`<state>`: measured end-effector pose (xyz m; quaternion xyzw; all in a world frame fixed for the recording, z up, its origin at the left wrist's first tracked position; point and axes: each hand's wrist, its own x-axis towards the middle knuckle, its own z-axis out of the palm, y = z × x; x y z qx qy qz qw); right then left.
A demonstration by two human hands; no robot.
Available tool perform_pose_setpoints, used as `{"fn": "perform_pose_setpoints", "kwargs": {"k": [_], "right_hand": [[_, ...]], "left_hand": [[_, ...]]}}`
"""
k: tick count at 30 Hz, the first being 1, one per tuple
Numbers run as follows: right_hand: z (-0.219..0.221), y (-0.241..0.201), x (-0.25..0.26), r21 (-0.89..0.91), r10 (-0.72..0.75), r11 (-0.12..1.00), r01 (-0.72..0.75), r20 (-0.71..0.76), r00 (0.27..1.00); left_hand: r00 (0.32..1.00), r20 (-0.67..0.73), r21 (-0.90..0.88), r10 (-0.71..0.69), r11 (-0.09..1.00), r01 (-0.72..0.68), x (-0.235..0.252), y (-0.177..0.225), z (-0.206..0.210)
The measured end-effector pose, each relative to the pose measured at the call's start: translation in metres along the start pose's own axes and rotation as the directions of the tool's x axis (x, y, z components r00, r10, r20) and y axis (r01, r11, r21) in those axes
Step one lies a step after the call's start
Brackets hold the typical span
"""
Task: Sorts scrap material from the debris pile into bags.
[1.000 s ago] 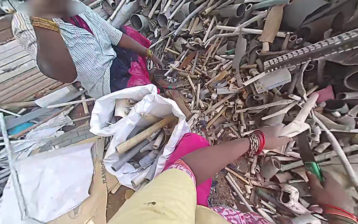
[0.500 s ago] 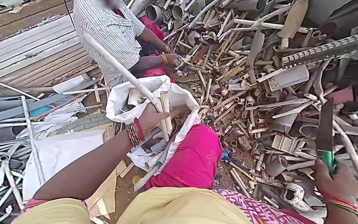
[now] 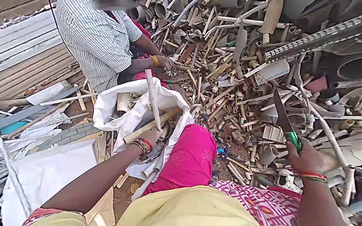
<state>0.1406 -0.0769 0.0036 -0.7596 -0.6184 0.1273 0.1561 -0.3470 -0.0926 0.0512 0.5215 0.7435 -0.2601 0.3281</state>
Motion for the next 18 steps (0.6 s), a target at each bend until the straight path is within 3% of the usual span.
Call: {"fn": "perform_pose_setpoints", "kwargs": {"k": [5,9,11,12,13,14,16,17,18], "right_hand": [[-0.028,0.013,-0.006,0.045,0.056,0.997,-0.055,-0.009,0.998],[-0.052,0.031,-0.011,0.153,0.216,0.966,-0.209,-0.025,0.976],[-0.054,0.050,-0.014,0.268,0.295,0.921,-0.281,-0.011,0.955],[-0.053,0.060,-0.015,0.315,0.344,0.889,-0.332,0.021,0.939],[-0.052,0.070,-0.017,0.335,0.396,0.855,-0.396,0.072,0.915],[-0.049,0.079,-0.018,0.320,0.438,0.831,-0.455,0.129,0.890],[-0.044,0.090,-0.019,0.163,0.487,0.827,-0.538,0.273,0.830],[-0.042,0.091,-0.019,0.033,0.495,0.842,-0.539,0.354,0.794],[-0.039,0.090,-0.017,-0.087,0.497,0.853,-0.515,0.437,0.750]], "left_hand": [[0.996,-0.037,0.125,-0.085,0.988,0.089,0.018,0.009,0.035],[0.998,0.022,0.331,-0.054,0.943,0.044,-0.010,0.023,0.000],[0.994,-0.049,0.369,0.096,0.927,-0.071,-0.028,0.034,-0.027],[0.962,-0.141,0.333,0.234,0.926,-0.176,-0.037,0.043,-0.038],[0.874,-0.264,0.298,0.408,0.897,-0.328,-0.043,0.054,-0.046],[0.748,-0.369,0.290,0.551,0.833,-0.471,-0.046,0.071,-0.050],[0.544,-0.461,0.319,0.701,0.703,-0.636,-0.049,0.125,-0.053],[0.486,-0.459,0.339,0.743,0.652,-0.678,-0.049,0.156,-0.051],[0.478,-0.423,0.332,0.770,0.622,-0.709,-0.051,0.190,-0.047]]}}
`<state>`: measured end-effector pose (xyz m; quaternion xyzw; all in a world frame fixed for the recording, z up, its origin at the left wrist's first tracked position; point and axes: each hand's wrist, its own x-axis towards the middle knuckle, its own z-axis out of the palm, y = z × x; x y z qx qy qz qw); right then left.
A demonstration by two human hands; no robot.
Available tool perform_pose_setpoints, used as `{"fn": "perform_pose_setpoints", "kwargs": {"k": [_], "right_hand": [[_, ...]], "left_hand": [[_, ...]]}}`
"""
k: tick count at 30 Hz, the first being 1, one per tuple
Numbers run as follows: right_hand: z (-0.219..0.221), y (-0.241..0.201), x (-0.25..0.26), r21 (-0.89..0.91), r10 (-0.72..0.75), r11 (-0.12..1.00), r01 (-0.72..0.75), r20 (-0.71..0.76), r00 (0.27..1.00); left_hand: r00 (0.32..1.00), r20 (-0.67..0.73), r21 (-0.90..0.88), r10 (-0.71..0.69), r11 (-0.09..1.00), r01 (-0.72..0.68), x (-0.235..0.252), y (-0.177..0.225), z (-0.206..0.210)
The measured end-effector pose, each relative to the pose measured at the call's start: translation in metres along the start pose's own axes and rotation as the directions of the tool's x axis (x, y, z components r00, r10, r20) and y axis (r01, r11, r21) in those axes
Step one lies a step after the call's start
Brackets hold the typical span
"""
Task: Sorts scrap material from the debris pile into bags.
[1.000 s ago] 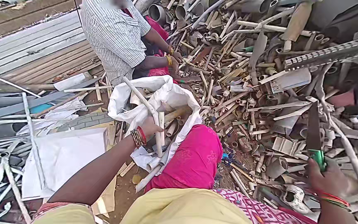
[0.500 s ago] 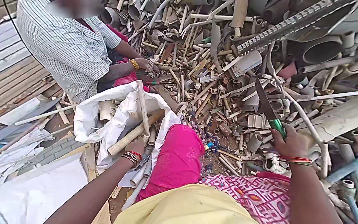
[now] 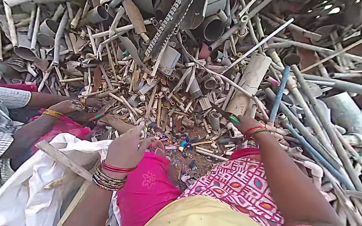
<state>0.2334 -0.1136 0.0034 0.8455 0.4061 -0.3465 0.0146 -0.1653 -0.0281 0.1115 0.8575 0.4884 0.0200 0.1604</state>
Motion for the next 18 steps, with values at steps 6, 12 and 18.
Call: {"fn": "perform_pose_setpoints", "kwargs": {"k": [6,12,18], "right_hand": [[0.022,-0.030,0.004,-0.252,0.044,0.967,0.029,0.279,0.959],[0.061,-0.024,0.065,-0.105,0.038,0.994,-0.017,0.207,0.978],[0.085,-0.073,0.176,0.304,0.009,0.953,-0.020,0.038,0.999]], "left_hand": [[0.643,0.765,0.137,0.031,0.968,-0.209,0.088,0.106,0.100],[0.370,0.899,-0.079,0.234,0.918,-0.388,0.106,0.116,0.154],[0.543,0.825,-0.036,0.155,0.974,-0.225,0.144,0.090,0.128]]}}
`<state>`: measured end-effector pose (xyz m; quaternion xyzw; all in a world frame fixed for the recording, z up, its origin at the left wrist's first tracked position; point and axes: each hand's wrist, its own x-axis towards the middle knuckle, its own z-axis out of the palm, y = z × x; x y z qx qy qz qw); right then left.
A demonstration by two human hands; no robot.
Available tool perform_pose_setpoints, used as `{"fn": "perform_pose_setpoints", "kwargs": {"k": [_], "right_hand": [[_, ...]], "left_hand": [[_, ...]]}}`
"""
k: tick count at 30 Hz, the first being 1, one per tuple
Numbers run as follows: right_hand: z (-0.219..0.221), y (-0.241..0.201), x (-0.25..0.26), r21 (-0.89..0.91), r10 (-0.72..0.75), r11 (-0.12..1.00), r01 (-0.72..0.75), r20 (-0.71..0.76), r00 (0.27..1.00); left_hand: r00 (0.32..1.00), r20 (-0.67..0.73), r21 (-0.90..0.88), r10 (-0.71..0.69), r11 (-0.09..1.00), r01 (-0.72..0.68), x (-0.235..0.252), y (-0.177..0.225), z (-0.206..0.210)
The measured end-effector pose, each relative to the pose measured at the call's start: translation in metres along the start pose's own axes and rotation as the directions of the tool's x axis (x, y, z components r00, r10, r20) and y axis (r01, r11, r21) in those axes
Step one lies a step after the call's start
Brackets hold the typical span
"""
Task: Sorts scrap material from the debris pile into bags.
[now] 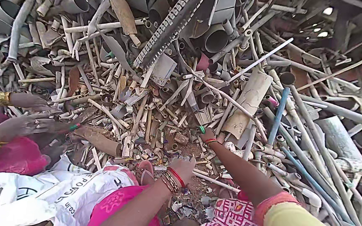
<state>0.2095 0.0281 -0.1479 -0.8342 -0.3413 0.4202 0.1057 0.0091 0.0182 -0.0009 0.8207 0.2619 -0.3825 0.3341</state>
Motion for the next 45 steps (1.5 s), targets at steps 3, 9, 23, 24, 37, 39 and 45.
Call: {"fn": "perform_pose_setpoints", "kwargs": {"k": [3,9,23,24,37,39,45], "right_hand": [[0.033,-0.019,0.050,0.115,0.096,0.988,-0.105,0.080,0.992],[0.085,-0.044,0.116,0.225,0.077,0.969,-0.098,0.102,0.992],[0.102,-0.064,0.112,0.447,0.248,0.849,-0.283,0.135,0.959],[0.100,-0.069,0.083,0.540,0.268,0.783,-0.309,0.154,0.951],[0.000,-0.077,-0.202,0.728,0.005,0.686,0.000,-0.005,1.000],[-0.004,-0.069,-0.220,0.642,-0.057,0.765,0.044,-0.001,0.998],[-0.032,-0.064,-0.257,-0.433,-0.092,0.893,0.127,0.101,0.991]], "left_hand": [[0.992,0.035,0.020,-0.118,0.993,0.117,-0.002,-0.016,-0.005],[0.996,-0.076,0.000,-0.048,0.999,0.048,-0.019,-0.031,-0.005],[0.961,-0.255,-0.015,-0.107,0.994,0.107,-0.032,-0.032,0.006],[0.971,-0.148,-0.026,-0.187,0.982,0.185,-0.031,-0.034,-0.007],[0.937,-0.256,-0.966,-0.240,0.032,-0.256,-0.014,-0.019,0.012],[0.932,-0.281,-0.959,-0.228,0.028,-0.283,-0.014,-0.010,0.025],[0.908,-0.204,-0.975,-0.366,-0.010,-0.223,-0.033,-0.011,0.034]]}}
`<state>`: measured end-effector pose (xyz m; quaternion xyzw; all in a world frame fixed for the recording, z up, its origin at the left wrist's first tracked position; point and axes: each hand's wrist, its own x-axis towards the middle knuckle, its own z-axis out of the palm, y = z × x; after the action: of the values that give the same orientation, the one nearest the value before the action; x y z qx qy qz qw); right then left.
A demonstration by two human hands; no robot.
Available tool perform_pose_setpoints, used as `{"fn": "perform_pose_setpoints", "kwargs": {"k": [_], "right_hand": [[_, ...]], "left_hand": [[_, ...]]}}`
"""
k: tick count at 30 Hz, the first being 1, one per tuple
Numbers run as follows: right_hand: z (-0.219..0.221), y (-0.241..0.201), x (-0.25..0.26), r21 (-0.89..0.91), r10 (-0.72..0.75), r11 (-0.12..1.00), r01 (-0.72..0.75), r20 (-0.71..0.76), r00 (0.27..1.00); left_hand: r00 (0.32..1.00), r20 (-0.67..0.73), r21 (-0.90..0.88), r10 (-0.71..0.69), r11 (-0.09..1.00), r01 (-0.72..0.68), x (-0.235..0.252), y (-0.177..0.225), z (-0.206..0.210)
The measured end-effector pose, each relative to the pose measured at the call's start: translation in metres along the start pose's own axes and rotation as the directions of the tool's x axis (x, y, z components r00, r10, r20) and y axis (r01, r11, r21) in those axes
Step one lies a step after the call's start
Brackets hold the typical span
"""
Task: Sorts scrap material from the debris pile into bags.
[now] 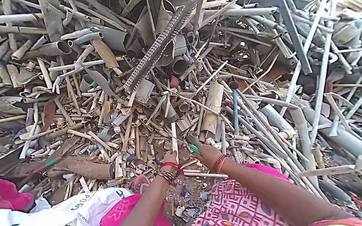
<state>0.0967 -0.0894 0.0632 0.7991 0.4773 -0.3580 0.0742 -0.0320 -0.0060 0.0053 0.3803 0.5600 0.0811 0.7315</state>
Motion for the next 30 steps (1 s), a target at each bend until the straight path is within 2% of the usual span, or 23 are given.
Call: {"fn": "perform_pose_setpoints", "kwargs": {"k": [2,4,7,8,11,12,13,15,16,17,19,20,23,24,26,27,30], "right_hand": [[0.005,-0.005,-0.013,-0.210,0.017,0.978,-0.005,0.055,0.998],[0.008,0.005,-0.014,-0.264,0.028,0.964,-0.030,-0.014,1.000],[-0.008,0.021,-0.011,-0.165,0.163,0.969,-0.184,-0.135,0.977],[-0.010,0.019,-0.016,-0.154,0.160,0.972,-0.179,-0.130,0.979],[0.010,0.005,-0.037,-0.230,-0.072,0.971,0.060,-0.045,0.996],[0.013,0.004,-0.038,-0.226,-0.099,0.970,0.084,-0.056,0.994],[0.012,0.006,-0.036,-0.202,-0.060,0.979,0.042,-0.087,0.994],[0.003,0.007,-0.030,-0.091,0.119,0.987,-0.134,-0.152,0.981],[0.001,0.006,-0.031,-0.069,0.153,0.984,-0.165,-0.158,0.976],[0.003,0.004,-0.035,-0.092,0.111,0.988,-0.125,-0.146,0.983],[0.015,0.002,-0.038,-0.167,-0.063,0.985,0.047,-0.097,0.993],[0.018,0.004,-0.036,-0.173,-0.092,0.982,0.074,-0.099,0.991],[0.012,0.013,-0.020,-0.080,0.019,0.996,-0.033,-0.172,0.985],[0.013,0.015,-0.018,-0.096,-0.001,0.995,-0.016,-0.166,0.986],[0.019,0.015,-0.016,-0.185,-0.163,0.973,0.139,-0.121,0.979],[0.022,0.019,-0.013,-0.191,-0.193,0.967,0.168,-0.121,0.974],[0.013,0.038,0.002,-0.051,-0.022,0.999,0.014,-0.163,0.986]], "left_hand": [[0.999,-0.043,-0.022,0.007,1.000,-0.008,-0.009,0.001,-0.003],[0.998,-0.028,-0.014,0.048,0.999,-0.049,-0.020,0.001,-0.005],[0.981,0.057,0.204,0.186,0.960,-0.194,-0.025,-0.009,-0.010],[0.974,0.069,0.247,0.215,0.942,-0.226,-0.024,-0.013,-0.010],[0.952,0.015,0.298,0.305,0.908,-0.295,-0.025,-0.020,-0.013],[0.942,0.016,0.332,0.335,0.887,-0.321,-0.027,-0.019,-0.016],[0.932,0.042,0.368,0.361,0.861,-0.350,-0.027,-0.020,-0.019],[0.921,0.075,0.411,0.383,0.829,-0.379,-0.027,-0.020,-0.025],[0.919,0.072,0.416,0.387,0.826,-0.381,-0.027,-0.021,-0.025],[0.917,0.057,0.414,0.394,0.827,-0.381,-0.028,-0.022,-0.025],[0.919,0.019,0.421,0.394,0.830,-0.365,-0.031,-0.021,-0.029],[0.916,0.014,0.414,0.400,0.832,-0.369,-0.031,-0.020,-0.030],[0.914,0.022,0.383,0.405,0.841,-0.382,-0.029,-0.021,-0.033],[0.916,0.019,0.353,0.400,0.855,-0.381,-0.029,-0.022,-0.031],[0.910,-0.024,0.275,0.413,0.878,-0.391,-0.032,-0.019,-0.029],[0.902,-0.036,0.261,0.430,0.875,-0.407,-0.033,-0.019,-0.030],[0.898,-0.054,0.340,0.437,0.853,-0.395,-0.030,-0.014,-0.029]]}}
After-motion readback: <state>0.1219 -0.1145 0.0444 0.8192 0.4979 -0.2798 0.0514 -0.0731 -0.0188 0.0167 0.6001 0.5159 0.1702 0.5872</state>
